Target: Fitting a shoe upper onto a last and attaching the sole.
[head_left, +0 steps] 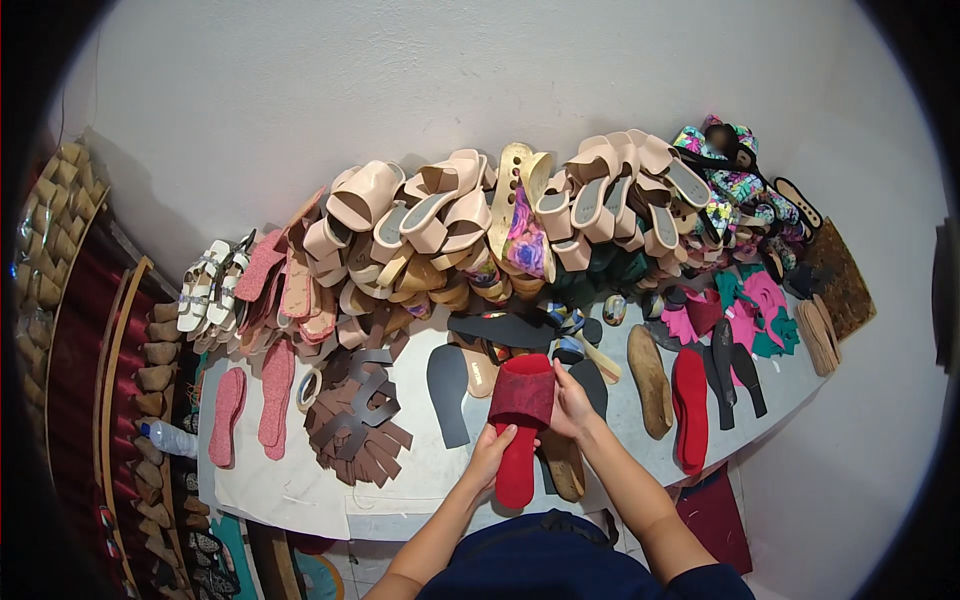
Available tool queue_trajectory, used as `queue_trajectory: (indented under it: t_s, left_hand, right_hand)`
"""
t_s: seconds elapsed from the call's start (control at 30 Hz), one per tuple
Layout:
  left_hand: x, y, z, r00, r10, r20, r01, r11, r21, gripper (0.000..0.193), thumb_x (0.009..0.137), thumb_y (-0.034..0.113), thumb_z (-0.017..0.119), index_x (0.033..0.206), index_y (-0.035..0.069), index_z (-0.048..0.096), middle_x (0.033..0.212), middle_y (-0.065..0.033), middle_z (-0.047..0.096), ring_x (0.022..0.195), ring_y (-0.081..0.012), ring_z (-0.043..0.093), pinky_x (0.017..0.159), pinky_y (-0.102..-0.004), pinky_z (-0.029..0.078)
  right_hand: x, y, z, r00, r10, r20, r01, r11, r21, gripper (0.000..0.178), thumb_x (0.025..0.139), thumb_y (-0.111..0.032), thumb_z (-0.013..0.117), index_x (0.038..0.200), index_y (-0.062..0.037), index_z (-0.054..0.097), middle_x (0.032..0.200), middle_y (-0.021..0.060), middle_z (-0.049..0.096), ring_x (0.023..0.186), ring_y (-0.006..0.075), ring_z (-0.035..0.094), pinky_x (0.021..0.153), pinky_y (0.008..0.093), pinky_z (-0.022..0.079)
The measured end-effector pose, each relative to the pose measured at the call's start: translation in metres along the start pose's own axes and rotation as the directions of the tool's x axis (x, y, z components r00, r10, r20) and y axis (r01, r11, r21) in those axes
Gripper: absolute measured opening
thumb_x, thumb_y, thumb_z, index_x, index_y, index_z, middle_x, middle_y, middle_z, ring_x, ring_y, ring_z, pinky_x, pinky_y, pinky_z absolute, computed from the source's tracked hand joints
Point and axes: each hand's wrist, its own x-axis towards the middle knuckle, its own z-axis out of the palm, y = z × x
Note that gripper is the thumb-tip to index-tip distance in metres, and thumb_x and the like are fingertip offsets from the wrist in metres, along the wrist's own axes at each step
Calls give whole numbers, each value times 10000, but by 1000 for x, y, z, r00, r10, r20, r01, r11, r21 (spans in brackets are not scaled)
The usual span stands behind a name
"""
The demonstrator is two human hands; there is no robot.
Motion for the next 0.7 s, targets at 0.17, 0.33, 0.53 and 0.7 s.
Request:
queue_trajectory:
  t_s: [0.17, 0.33, 0.53, 0.7]
  left_hand:
    - [0, 1, -2, 993, -74, 90, 74, 997, -5, 259, 888, 162, 407, 1103, 37, 334, 954, -131, 536, 790, -194, 584, 655, -303, 504]
    - [6, -12, 0, 999, -28, 29, 27, 999, 33, 259, 893, 162, 395, 1104, 34, 316, 950, -136, 538, 764, -190, 590, 625, -298, 505]
    - [12, -29, -12, 989, 140, -46, -123, 955, 269, 265, 889, 158, 399, 1101, 45, 287, 940, -152, 523, 694, -200, 597, 530, -317, 522]
    - [18, -22, -9, 977, 211, -16, -180, 868, 463, 247, 889, 152, 392, 1075, 25, 288, 910, -157, 530, 655, -188, 594, 514, -318, 520]
  right_hand:
    - [5, 0, 1, 998, 58, 41, -57, 998, -14, 481, 904, -430, 229, 1123, -61, 444, 1074, 106, 535, 985, 238, 521, 893, 375, 391]
    - [23, 11, -30, 727, -639, -251, 4, 370, -929, 481, 909, -406, 255, 946, -2, 514, 860, 212, 573, 817, 288, 575, 687, 400, 425]
    - [5, 2, -1, 673, -738, -44, -127, -56, -990, 504, 892, -366, 319, 674, 16, 566, 594, 231, 521, 621, 422, 525, 562, 459, 401]
    - [9, 6, 5, 619, -779, -97, -157, -2, -988, 493, 901, -338, 287, 684, -10, 584, 619, 204, 553, 620, 382, 543, 629, 453, 365]
